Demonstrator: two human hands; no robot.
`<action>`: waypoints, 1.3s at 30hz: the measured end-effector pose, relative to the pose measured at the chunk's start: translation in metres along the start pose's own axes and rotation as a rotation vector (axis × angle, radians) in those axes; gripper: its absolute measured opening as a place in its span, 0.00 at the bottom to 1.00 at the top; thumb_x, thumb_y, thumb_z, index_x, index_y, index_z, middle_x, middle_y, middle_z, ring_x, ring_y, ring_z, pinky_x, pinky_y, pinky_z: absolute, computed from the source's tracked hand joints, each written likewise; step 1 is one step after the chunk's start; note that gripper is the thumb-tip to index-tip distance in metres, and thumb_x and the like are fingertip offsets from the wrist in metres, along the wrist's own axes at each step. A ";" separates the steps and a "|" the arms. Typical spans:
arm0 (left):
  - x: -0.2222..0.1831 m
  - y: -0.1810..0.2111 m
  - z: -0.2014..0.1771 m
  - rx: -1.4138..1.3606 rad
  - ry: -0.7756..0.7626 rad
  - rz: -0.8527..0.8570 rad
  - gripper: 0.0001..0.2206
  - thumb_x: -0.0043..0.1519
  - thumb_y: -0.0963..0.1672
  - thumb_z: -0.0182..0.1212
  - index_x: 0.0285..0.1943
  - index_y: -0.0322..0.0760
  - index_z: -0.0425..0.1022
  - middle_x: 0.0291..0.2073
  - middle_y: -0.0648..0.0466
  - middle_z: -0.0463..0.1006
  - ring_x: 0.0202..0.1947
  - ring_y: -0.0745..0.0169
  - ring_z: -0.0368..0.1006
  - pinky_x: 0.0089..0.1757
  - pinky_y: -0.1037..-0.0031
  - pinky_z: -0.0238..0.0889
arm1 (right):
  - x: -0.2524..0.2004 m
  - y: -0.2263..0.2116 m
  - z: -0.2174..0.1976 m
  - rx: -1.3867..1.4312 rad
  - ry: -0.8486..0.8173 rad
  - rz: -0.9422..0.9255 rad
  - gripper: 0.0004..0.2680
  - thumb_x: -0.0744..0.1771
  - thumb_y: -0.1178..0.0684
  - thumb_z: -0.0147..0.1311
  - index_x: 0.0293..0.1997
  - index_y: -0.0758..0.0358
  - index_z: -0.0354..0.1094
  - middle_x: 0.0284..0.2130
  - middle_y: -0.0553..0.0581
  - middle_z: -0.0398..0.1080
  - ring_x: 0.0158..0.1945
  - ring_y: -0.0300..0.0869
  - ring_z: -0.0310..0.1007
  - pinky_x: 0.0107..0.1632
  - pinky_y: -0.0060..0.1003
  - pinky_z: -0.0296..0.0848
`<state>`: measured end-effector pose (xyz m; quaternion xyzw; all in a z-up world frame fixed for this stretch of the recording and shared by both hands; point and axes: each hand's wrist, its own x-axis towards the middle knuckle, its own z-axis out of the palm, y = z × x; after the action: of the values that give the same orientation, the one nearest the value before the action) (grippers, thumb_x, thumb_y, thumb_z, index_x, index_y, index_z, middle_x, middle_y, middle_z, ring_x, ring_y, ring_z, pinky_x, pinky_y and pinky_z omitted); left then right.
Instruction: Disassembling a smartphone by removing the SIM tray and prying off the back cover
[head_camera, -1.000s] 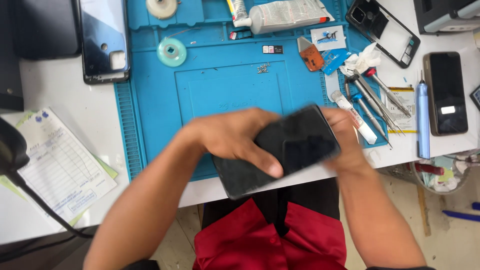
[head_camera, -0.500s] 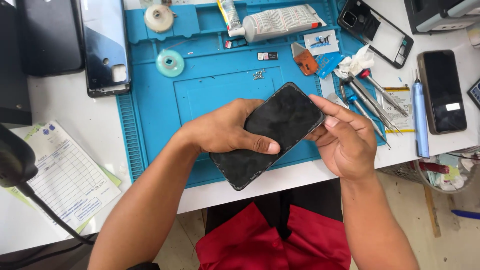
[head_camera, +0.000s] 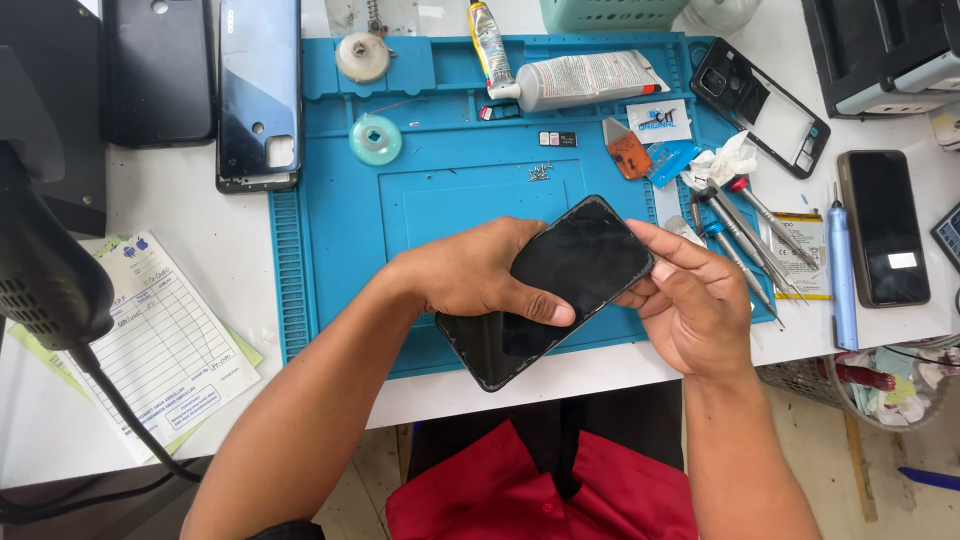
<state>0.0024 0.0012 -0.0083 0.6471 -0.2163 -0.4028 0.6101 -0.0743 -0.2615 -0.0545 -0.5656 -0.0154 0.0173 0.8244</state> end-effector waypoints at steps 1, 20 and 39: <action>-0.001 0.000 0.000 0.004 -0.005 0.005 0.29 0.45 0.50 0.81 0.48 0.24 0.76 0.29 0.41 0.80 0.31 0.47 0.81 0.32 0.60 0.80 | 0.000 0.001 -0.002 0.002 -0.006 0.018 0.21 0.65 0.62 0.42 0.65 0.87 0.56 0.50 0.86 0.70 0.48 0.63 0.77 0.50 0.58 0.80; -0.008 0.008 0.003 -0.193 -0.007 -0.044 0.21 0.50 0.50 0.76 0.40 0.27 0.77 0.22 0.45 0.79 0.22 0.56 0.79 0.25 0.69 0.77 | 0.005 0.002 -0.024 0.115 -0.165 0.180 0.22 0.65 0.63 0.40 0.68 0.86 0.53 0.51 0.84 0.71 0.48 0.62 0.79 0.47 0.57 0.82; 0.034 -0.036 0.059 -0.857 0.420 0.285 0.12 0.64 0.46 0.63 0.53 0.36 0.79 0.51 0.51 0.83 0.54 0.56 0.79 0.54 0.64 0.72 | -0.006 0.004 0.041 0.165 0.488 -0.075 0.25 0.64 0.65 0.36 0.73 0.79 0.54 0.42 0.77 0.75 0.39 0.55 0.82 0.49 0.46 0.85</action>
<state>-0.0319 -0.0560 -0.0472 0.3692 0.0099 -0.2291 0.9006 -0.0819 -0.2218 -0.0431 -0.4829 0.1645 -0.1492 0.8470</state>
